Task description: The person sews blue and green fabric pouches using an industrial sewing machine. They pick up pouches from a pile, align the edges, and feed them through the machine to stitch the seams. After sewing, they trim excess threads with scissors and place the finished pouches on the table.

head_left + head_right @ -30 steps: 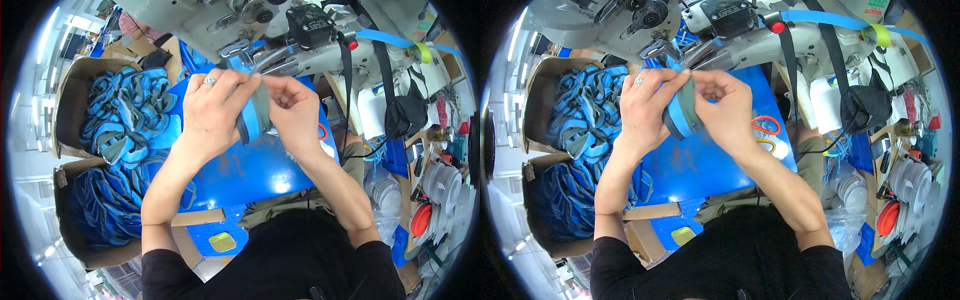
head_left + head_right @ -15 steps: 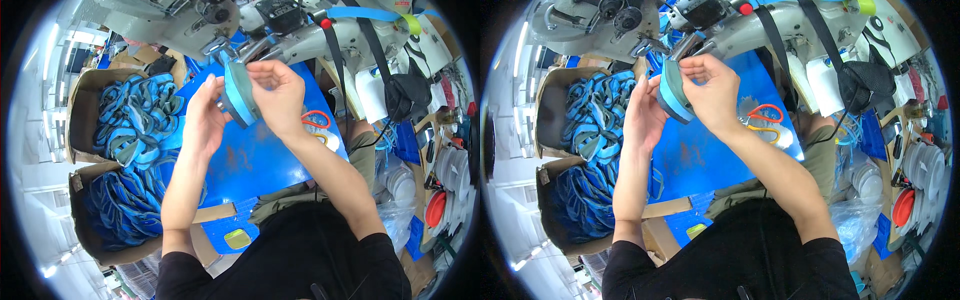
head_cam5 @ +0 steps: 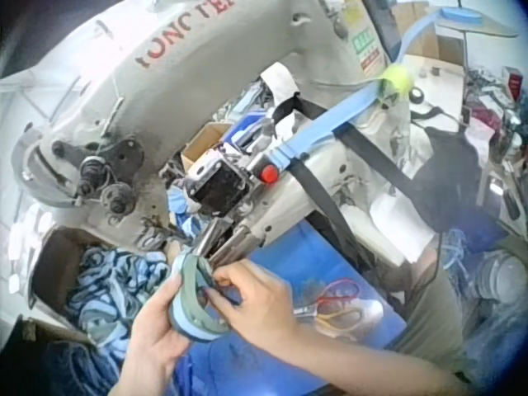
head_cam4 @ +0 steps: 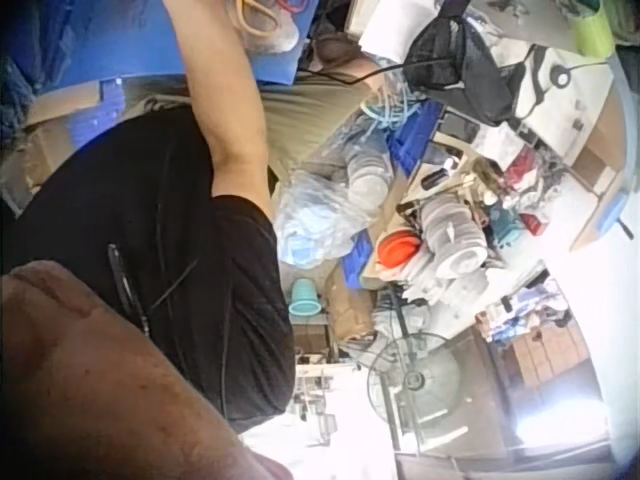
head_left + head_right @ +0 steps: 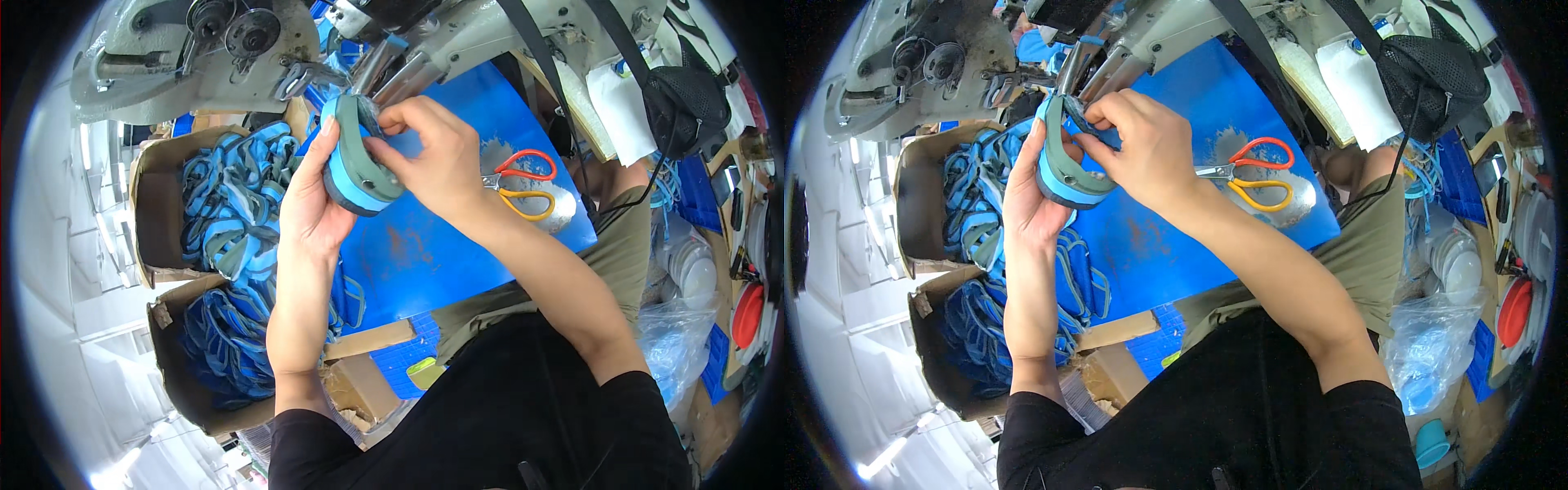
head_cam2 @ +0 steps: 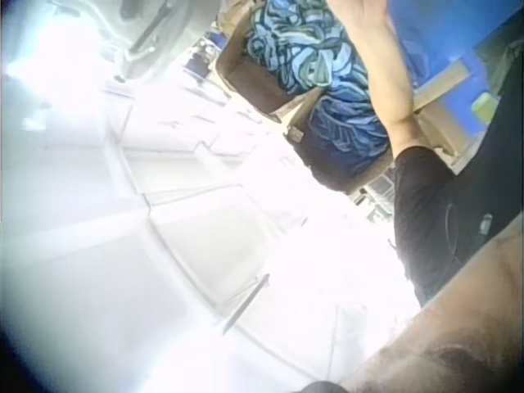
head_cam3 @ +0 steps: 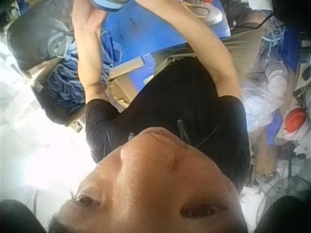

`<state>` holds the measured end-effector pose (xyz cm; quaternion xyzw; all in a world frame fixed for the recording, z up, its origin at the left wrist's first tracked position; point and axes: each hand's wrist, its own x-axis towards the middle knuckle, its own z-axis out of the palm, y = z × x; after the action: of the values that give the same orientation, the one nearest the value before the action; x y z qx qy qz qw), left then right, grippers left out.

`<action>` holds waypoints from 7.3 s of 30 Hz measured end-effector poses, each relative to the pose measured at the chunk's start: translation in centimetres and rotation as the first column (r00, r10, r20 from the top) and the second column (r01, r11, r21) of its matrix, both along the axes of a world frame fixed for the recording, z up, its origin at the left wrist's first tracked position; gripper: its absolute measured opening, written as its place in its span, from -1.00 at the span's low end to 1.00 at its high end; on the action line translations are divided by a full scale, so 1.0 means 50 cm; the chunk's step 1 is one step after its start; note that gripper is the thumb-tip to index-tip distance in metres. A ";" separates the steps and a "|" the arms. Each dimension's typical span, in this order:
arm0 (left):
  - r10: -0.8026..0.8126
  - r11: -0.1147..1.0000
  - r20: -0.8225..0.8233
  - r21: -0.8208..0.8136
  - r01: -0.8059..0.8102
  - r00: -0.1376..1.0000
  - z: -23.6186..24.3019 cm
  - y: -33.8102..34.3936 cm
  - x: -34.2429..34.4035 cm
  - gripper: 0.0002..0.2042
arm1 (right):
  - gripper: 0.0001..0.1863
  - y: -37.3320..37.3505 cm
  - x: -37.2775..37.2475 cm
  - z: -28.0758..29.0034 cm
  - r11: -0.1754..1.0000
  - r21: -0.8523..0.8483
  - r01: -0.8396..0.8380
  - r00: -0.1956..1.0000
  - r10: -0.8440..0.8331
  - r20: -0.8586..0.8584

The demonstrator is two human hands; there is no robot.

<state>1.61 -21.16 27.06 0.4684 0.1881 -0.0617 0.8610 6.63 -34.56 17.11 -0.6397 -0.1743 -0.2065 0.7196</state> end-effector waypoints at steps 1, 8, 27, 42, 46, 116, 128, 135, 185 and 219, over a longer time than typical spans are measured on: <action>0.015 0.999 0.003 0.050 -0.015 1.000 0.011 -0.019 0.000 -0.65 | -0.75 0.000 0.002 0.000 1.000 -0.004 0.002 1.000 -0.002 0.001; 0.062 0.925 0.084 0.369 -0.089 0.995 -0.032 -0.032 0.010 -0.71 | -0.75 0.003 0.003 0.000 0.990 0.111 -0.086 0.994 0.093 -0.058; 0.010 0.661 0.507 0.644 -0.386 0.862 -0.072 -0.026 0.046 -0.68 | -0.70 -0.008 0.013 -0.007 0.988 0.064 -0.143 0.987 0.147 -0.059; -0.056 0.673 0.483 0.665 -0.324 0.874 -0.041 -0.012 0.069 -0.54 | -0.73 -0.033 0.013 0.027 0.871 0.304 -0.387 0.827 0.473 -0.304; -0.050 0.681 0.476 0.659 -0.318 0.878 -0.032 -0.018 0.068 -0.52 | -0.73 -0.037 0.011 0.029 0.859 0.327 -0.394 0.799 0.496 -0.341; 0.041 0.942 0.034 0.332 -0.050 0.999 -0.015 -0.066 0.008 -0.76 | -0.77 -0.157 -0.053 0.056 0.687 0.489 -0.538 0.525 0.727 -0.443; 0.065 0.939 0.018 0.339 -0.067 0.998 -0.003 -0.053 0.039 -0.78 | -0.79 -0.137 -0.033 0.045 0.665 0.539 -0.516 0.534 0.742 -0.405; 0.050 0.924 0.051 0.376 -0.065 0.997 -0.005 -0.039 0.059 -0.75 | -0.79 -0.125 -0.023 0.056 0.646 0.550 -0.529 0.535 0.757 -0.375; -0.088 0.893 0.161 0.450 0.006 0.983 -0.013 -0.009 0.020 -0.74 | -0.66 -0.108 0.056 0.066 0.833 0.079 -0.548 0.793 0.547 -0.268; 0.030 0.941 0.135 0.330 -0.073 0.990 -0.024 -0.016 0.050 -0.78 | -0.85 -0.063 0.035 0.043 0.932 0.026 -0.362 0.911 0.359 -0.204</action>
<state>4.12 -21.95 25.88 0.6053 0.1527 0.0238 0.7809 8.39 -37.69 19.28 -0.6188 -0.2154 -0.0019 0.7554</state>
